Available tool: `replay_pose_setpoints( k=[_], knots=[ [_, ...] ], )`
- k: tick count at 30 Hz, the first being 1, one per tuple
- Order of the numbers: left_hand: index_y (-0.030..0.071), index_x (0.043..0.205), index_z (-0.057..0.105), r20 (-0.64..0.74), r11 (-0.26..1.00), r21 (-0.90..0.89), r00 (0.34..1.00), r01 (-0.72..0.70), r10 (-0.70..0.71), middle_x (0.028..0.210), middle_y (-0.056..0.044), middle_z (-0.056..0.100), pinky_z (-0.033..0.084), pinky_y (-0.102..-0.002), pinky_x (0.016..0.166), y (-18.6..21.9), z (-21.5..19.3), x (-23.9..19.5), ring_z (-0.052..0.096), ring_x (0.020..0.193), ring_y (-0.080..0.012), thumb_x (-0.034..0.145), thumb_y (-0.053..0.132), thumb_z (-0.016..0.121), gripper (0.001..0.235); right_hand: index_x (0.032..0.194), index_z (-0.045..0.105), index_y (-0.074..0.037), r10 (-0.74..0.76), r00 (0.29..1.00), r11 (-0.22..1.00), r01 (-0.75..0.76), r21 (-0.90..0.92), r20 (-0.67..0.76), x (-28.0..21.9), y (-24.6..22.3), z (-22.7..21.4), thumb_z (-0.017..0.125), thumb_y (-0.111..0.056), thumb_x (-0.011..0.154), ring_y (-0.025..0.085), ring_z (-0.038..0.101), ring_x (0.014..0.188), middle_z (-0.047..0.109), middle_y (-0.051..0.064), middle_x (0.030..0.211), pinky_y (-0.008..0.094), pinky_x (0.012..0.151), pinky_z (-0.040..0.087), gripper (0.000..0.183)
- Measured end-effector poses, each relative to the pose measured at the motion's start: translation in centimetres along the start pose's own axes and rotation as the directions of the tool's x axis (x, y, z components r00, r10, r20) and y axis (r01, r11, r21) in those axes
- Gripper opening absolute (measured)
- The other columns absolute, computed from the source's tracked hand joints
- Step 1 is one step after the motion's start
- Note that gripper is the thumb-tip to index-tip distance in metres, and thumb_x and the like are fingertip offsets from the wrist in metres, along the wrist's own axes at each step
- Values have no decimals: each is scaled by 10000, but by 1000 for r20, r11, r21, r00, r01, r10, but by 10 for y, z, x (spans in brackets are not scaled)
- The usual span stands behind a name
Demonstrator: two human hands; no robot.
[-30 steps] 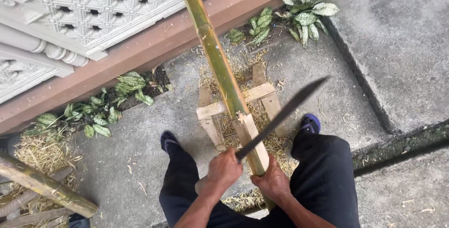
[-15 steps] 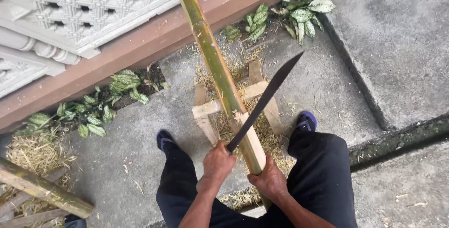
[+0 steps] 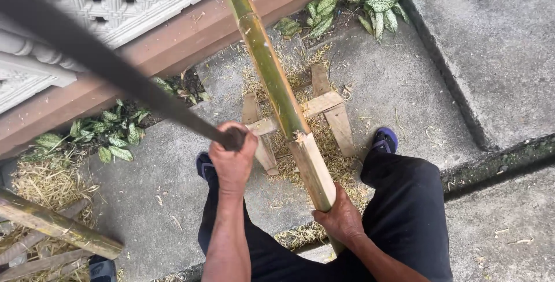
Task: The person is using a machete to shave the outer layer off a bamboo pole while it rests on a wooden support.
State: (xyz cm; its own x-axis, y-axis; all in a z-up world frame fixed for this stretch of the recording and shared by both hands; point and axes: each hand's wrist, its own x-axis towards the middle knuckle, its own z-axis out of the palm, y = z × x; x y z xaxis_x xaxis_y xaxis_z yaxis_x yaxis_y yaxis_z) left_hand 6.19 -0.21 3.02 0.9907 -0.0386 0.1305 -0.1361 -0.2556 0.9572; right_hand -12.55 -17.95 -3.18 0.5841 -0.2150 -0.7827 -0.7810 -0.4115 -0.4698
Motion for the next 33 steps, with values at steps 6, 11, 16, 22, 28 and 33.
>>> replay_pose_setpoints(
  k=[6,11,16,22,28,33],
  knots=[
    [77,964,643,-38,981,-195,999,9,-16,882,-13,705,598,-240,680,-93,14,24,678,766,-89,890,-61,760,196,1533,225,-46,-44,998,999,45,10,-36,0,4,3,815,-246,701,310,759,905,690,211,1108,439,882,635,1040],
    [57,993,637,-17,934,-108,939,341,-344,817,-25,688,497,-264,561,-36,21,-4,628,665,-123,814,1,710,201,1548,196,-17,3,1000,1000,-3,17,-13,-7,5,2,825,-282,706,340,767,910,680,244,1141,442,889,633,1084],
    [30,1046,644,189,884,444,949,145,-251,803,-123,741,585,-383,682,-70,6,-72,734,716,-216,763,108,735,307,1550,160,16,-39,998,999,38,-35,-38,8,8,4,841,-295,714,358,756,943,628,269,1201,436,902,633,1122],
    [85,1027,613,395,582,813,743,-9,-540,796,-132,745,595,-474,763,-72,-8,-113,735,771,-297,816,322,780,359,1561,149,-23,-11,1000,999,10,-36,-18,2,3,2,841,-294,707,327,744,993,645,231,1206,436,966,602,1131],
    [84,1034,622,406,383,899,734,-214,-544,832,-124,683,616,-472,625,-81,-22,-55,728,706,-279,936,355,655,290,1582,151,-71,21,1000,1000,-21,6,11,-2,-1,-1,805,-268,730,298,745,1021,690,196,1175,420,1016,577,1092],
    [58,1082,619,434,425,880,722,-213,-538,832,-144,709,633,-467,649,-97,-21,-67,758,706,-274,981,363,604,321,1581,135,-49,21,1000,1000,-21,3,-2,4,12,7,802,-247,721,302,738,1036,677,210,1196,417,1021,574,1106]
  ],
)
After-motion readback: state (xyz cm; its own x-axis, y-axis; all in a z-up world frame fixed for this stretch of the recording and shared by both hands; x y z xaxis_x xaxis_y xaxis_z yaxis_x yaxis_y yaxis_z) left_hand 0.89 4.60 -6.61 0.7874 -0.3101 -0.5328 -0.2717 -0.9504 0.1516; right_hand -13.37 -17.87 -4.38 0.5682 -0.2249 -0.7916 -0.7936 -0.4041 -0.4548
